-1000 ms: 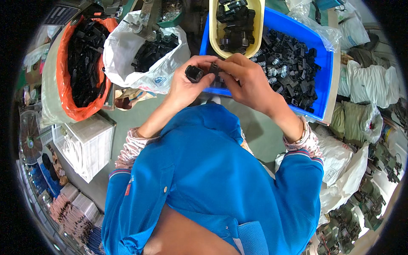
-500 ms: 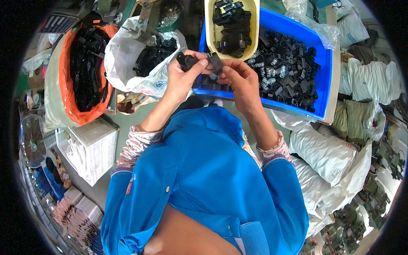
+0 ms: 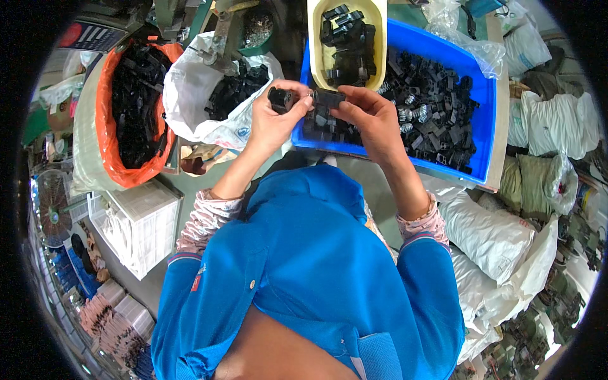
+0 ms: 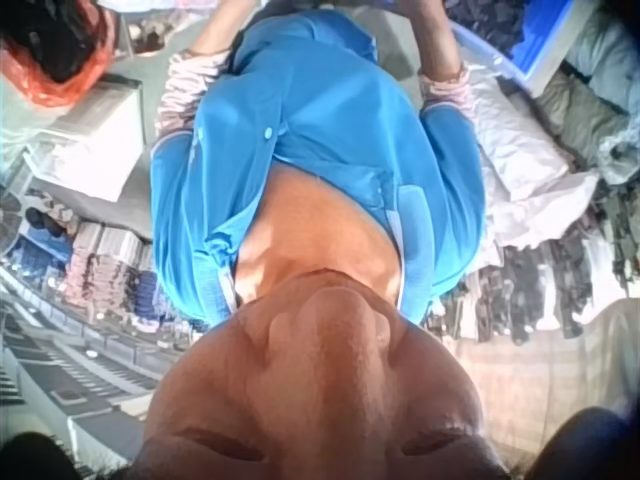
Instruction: The person repeatedly picks small black plastic components from a blue bin and a white sack, attaches a metal spring to each, and places the assembled units into a yellow tray. The process is continuous and repetitive, with the person handling one item at a time.
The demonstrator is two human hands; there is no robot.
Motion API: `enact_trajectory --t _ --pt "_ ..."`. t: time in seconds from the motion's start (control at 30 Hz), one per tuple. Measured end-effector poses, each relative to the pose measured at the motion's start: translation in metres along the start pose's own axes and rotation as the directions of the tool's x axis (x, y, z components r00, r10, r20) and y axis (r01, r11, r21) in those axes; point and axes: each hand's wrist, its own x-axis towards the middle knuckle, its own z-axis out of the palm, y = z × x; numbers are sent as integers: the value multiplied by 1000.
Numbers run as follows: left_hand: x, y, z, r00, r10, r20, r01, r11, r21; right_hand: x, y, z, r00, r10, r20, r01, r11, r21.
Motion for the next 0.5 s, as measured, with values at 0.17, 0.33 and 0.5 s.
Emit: enact_trajectory --t 0.17,0.33,0.5 --pt "3 1 -4 999 -13 43 9 995 102 4 5 -1 999 -45 0 45 999 0" --pt "11 -3 -6 992 -109 59 112 992 -62 9 5 -2 994 -102 42 107 984 -143" --pt "20 -7 -10 963 -241 121 261 947 -186 19 5 -7 999 51 -6 -51 999 18"
